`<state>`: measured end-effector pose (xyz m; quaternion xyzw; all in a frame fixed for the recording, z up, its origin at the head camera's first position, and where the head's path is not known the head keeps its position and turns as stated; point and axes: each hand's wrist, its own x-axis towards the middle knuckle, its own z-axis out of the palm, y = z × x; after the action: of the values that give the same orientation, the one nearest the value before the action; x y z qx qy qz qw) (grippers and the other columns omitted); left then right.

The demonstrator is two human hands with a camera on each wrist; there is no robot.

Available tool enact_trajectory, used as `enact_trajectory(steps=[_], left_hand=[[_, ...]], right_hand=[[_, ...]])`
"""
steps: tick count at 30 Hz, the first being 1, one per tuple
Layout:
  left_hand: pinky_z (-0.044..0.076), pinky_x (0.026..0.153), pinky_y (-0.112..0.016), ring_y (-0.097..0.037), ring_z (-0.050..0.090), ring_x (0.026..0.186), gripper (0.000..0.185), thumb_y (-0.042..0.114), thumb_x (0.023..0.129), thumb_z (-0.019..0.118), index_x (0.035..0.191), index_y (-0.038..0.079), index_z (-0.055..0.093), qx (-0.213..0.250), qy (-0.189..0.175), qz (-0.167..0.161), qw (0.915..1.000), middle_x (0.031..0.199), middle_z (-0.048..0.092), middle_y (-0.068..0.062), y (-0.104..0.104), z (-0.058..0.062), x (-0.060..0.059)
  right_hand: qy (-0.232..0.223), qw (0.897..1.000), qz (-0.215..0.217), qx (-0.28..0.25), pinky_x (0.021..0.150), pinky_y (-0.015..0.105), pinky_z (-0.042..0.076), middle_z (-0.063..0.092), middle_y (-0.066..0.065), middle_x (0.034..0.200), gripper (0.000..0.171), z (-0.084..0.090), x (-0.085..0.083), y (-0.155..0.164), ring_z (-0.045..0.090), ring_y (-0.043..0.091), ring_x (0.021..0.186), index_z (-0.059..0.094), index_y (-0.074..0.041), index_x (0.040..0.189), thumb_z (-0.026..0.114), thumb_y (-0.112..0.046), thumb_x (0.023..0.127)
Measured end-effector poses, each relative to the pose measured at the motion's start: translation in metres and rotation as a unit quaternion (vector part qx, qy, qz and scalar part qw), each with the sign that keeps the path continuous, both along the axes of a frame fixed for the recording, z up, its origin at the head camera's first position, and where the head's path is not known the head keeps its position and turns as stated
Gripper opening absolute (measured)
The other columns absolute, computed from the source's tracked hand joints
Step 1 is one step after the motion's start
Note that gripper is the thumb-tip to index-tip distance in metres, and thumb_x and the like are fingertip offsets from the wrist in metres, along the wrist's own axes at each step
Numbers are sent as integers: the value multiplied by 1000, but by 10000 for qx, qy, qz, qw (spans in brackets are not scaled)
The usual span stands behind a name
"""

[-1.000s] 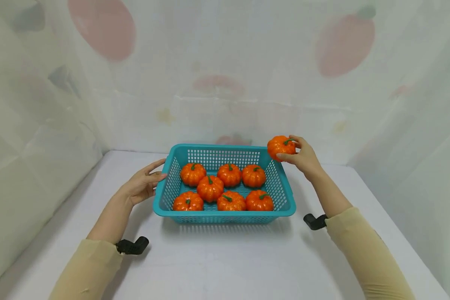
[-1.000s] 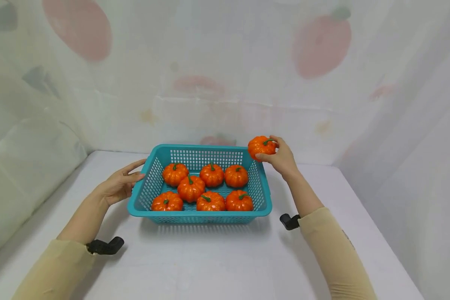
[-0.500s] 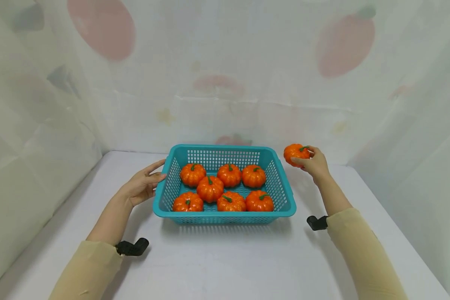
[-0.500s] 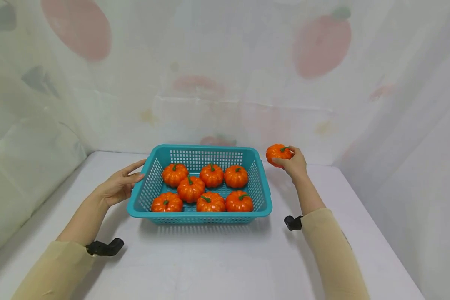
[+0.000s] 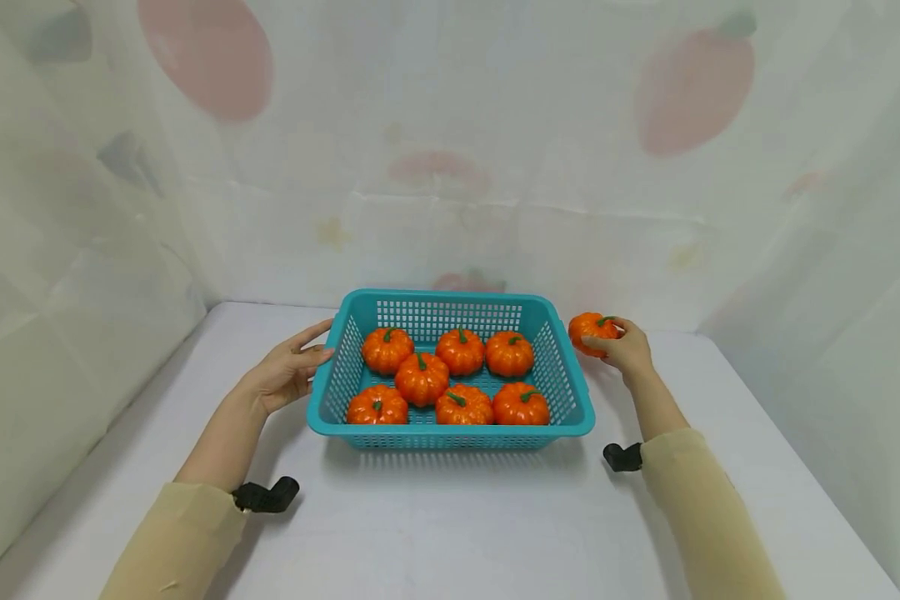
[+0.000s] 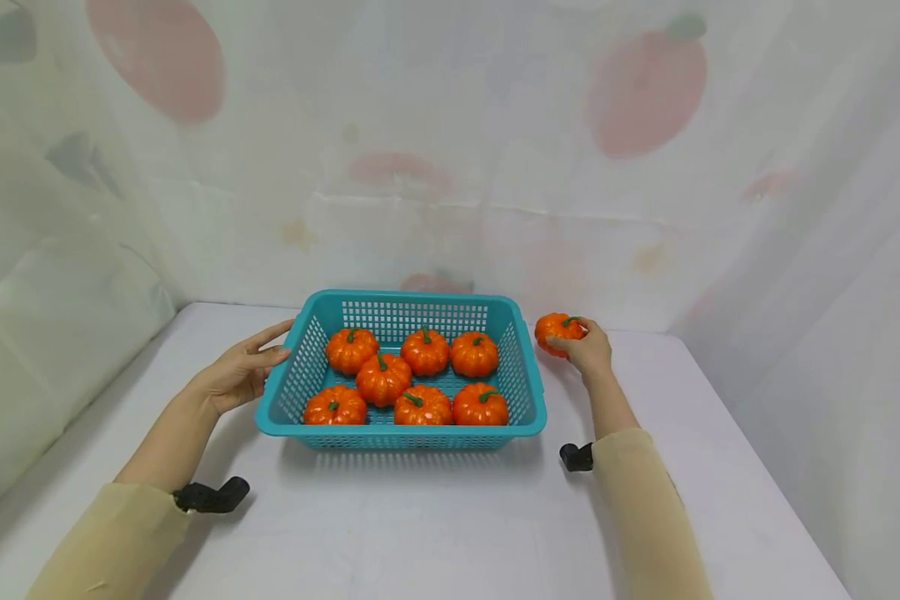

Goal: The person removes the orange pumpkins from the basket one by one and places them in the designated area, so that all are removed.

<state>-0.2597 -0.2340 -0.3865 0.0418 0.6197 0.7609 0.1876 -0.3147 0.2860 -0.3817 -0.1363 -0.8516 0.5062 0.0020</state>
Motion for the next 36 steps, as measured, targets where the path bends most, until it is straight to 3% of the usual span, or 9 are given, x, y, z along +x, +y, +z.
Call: enact_trajectory(steps=[20,36], left_hand=[[63,75,-28,-8,73,85,73,11,101,54,160,18,11,71,-31,6,10000,102,63,4,1,-2,1],[63,76,-26,-8,72,85,73,11,101,54,160,17,11,-3,28,50,10000,104,63,4,1,0,1]], right_hand=[[-289,9987,-376,170,114,49,44,25,27,160,80,-18,0,-3,34,43,144,22,-3,156,68,-21,93],[-236,9982,-262,486,120,52,36,27,28,158,80,-18,-1,-6,34,45,142,22,-1,155,67,-21,92]])
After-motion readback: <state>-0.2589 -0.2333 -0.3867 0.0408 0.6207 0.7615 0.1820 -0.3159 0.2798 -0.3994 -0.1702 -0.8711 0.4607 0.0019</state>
